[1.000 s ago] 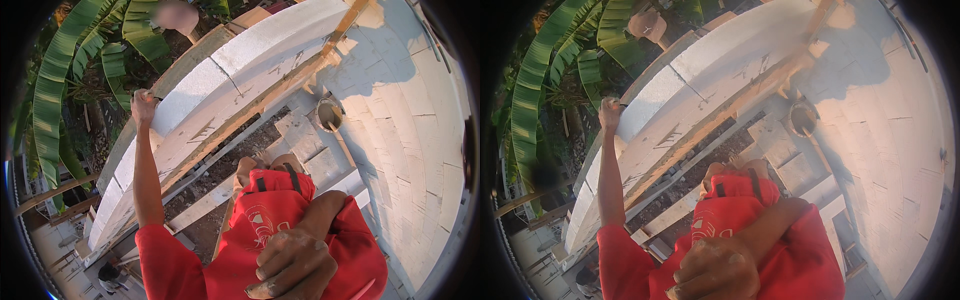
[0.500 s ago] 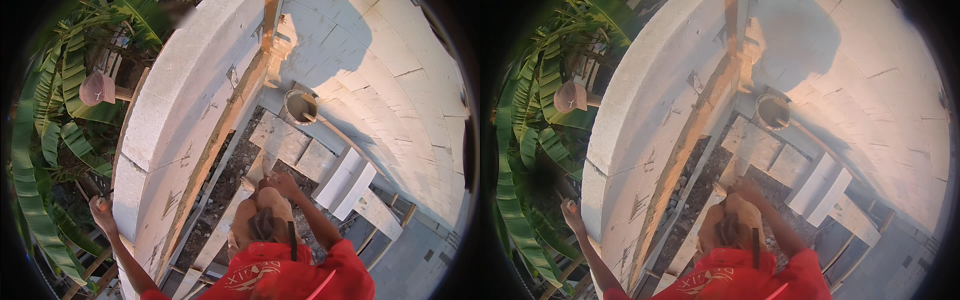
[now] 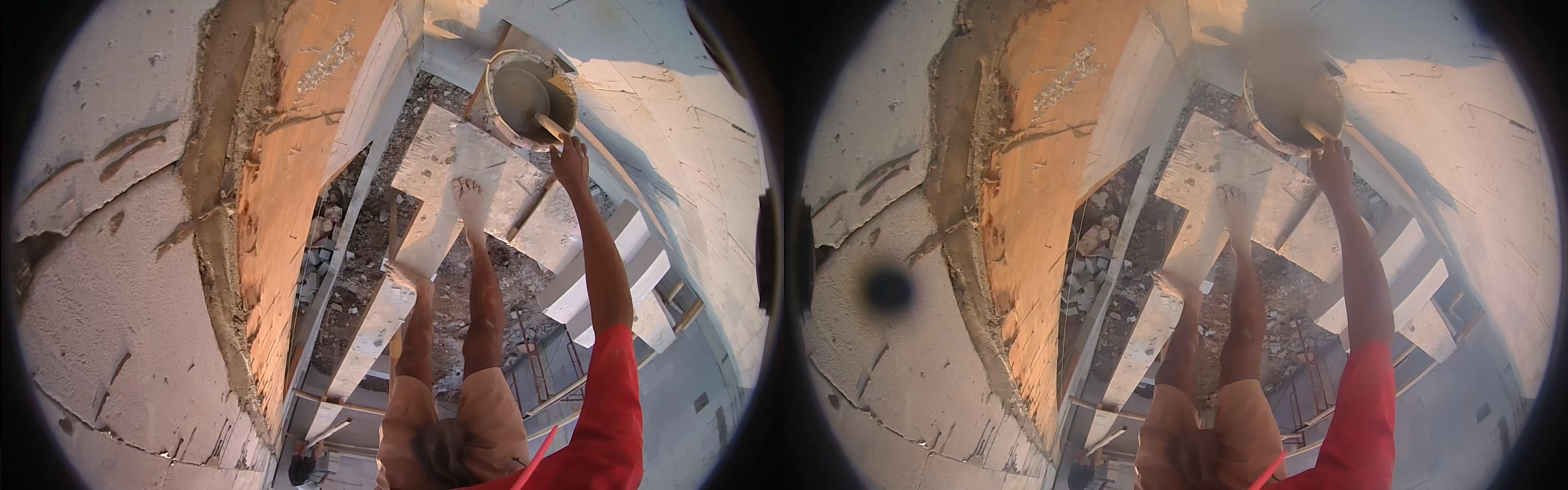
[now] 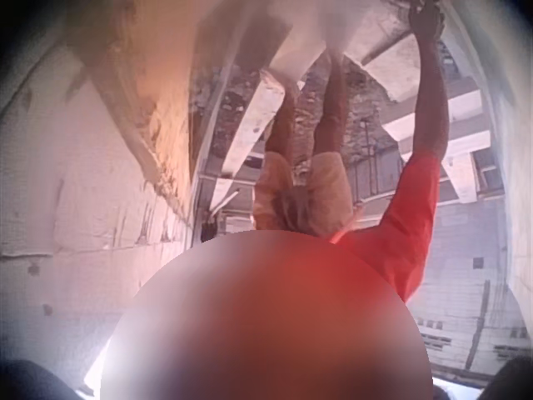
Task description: The person places white blocks onto a curved wall structure, applies mortar with a trowel, and taps the blocks into alignment. The person repeatedly scoops mortar, spreads it on the blocks, and adjusts their position along the scaffolding.
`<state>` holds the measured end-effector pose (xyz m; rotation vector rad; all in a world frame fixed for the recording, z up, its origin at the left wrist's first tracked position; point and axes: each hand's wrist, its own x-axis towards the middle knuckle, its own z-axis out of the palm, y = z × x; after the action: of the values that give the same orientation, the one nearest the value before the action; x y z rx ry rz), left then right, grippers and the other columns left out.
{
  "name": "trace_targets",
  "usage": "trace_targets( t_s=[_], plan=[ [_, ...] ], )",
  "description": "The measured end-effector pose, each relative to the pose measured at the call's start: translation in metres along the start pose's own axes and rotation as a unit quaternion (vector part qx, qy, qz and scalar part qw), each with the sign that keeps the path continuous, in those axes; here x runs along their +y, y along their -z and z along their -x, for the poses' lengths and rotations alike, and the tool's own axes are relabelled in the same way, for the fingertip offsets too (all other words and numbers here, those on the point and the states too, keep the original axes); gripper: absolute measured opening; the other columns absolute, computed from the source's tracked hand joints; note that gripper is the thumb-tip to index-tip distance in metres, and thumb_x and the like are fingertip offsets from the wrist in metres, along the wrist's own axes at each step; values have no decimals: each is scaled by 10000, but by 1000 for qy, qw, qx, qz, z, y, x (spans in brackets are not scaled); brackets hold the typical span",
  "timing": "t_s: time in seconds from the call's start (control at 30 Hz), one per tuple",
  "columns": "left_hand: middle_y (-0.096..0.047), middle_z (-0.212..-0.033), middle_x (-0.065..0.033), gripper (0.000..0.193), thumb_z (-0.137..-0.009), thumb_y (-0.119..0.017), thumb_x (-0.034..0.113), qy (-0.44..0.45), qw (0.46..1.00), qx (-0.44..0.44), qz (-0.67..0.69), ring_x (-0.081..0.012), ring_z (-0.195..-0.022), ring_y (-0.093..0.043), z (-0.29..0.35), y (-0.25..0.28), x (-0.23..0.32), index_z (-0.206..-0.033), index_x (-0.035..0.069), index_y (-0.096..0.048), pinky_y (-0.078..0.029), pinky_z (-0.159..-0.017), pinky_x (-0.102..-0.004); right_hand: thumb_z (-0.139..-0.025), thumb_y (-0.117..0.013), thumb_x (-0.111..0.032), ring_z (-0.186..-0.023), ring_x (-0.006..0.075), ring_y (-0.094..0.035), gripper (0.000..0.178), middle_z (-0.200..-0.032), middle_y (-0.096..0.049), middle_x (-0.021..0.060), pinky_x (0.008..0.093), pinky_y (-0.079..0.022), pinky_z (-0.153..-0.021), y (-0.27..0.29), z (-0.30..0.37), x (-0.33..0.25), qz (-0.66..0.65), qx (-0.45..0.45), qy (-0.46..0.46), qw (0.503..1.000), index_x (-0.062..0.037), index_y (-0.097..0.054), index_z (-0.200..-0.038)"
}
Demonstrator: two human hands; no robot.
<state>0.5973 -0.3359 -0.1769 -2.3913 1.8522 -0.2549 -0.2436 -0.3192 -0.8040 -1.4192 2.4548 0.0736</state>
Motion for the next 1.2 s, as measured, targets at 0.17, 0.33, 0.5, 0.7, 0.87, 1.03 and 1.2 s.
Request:
trace_targets(
  t_s=[0.17,0.33,0.5,0.7,0.87,1.03,1.2],
  plan=[
    [-615,-1243,-113,499,-927,-706,261,-1,998,-65,-8,-255,-1153,-591,3,-47,67,-1339,35,-539,-460,-1011,-378,-919,-686,-394,-1295,371,-528,491,-1361,-567,140,592,-451,-1003,-56,-66,9,137,-17,46,989,-103,-602,-1305],
    [-614,-1236,-110,500,-928,-704,265,5,995,-96,-9,-252,-1146,-591,9,-71,98,-1339,36,-536,-462,-1006,-376,-902,-706,-404,-1295,346,-533,505,-1371,-563,126,600,-443,-1012,-94,-94,26,240,-117,61,962,-114,-604,-1301],
    [-613,-1230,-108,501,-929,-702,270,3,992,-125,9,-248,-1139,-591,10,-111,118,-1339,37,-534,-463,-1001,-374,-862,-751,-349,-1275,320,-548,491,-1335,-588,111,581,-454,-995,-115,-107,42,251,-73,92,961,-128,-618,-1279],
    [-612,-1222,-104,502,-930,-700,276,-8,989,-148,27,-244,-1131,-592,16,-151,140,-1338,38,-532,-465,-995,-372,-867,-730,-307,-1256,340,-574,476,-1318,-613,155,577,-460,-993,-114,-127,52,111,-64,9,992,-85,-610,-1272],
    [-611,-1215,-102,502,-931,-698,281,-14,986,-163,25,-240,-1124,-592,16,-159,153,-1338,39,-529,-467,-990,-370,-911,-608,-241,-1161,430,-649,475,-1173,-697,257,576,-492,-967,-57,-120,11,176,-119,57,976,0,-516,-1309],
    [-610,-1208,-99,503,-932,-696,286,-13,983,-176,46,-236,-1117,-592,18,-166,157,-1337,40,-527,-468,-985,-368,-926,-593,-255,-1073,459,-676,454,-1103,-714,257,556,-501,-946,35,-93,-7,143,-144,51,978,-7,-500,-1295],
    [-609,-1202,-96,504,-933,-694,291,-16,982,-182,55,-233,-1111,-593,20,-168,159,-1337,41,-525,-470,-980,-367,-957,-584,-252,-1153,431,-593,349,-1243,-588,221,553,-491,-935,49,-31,29,93,-131,-14,987,-50,-538,-1237]
  ],
)
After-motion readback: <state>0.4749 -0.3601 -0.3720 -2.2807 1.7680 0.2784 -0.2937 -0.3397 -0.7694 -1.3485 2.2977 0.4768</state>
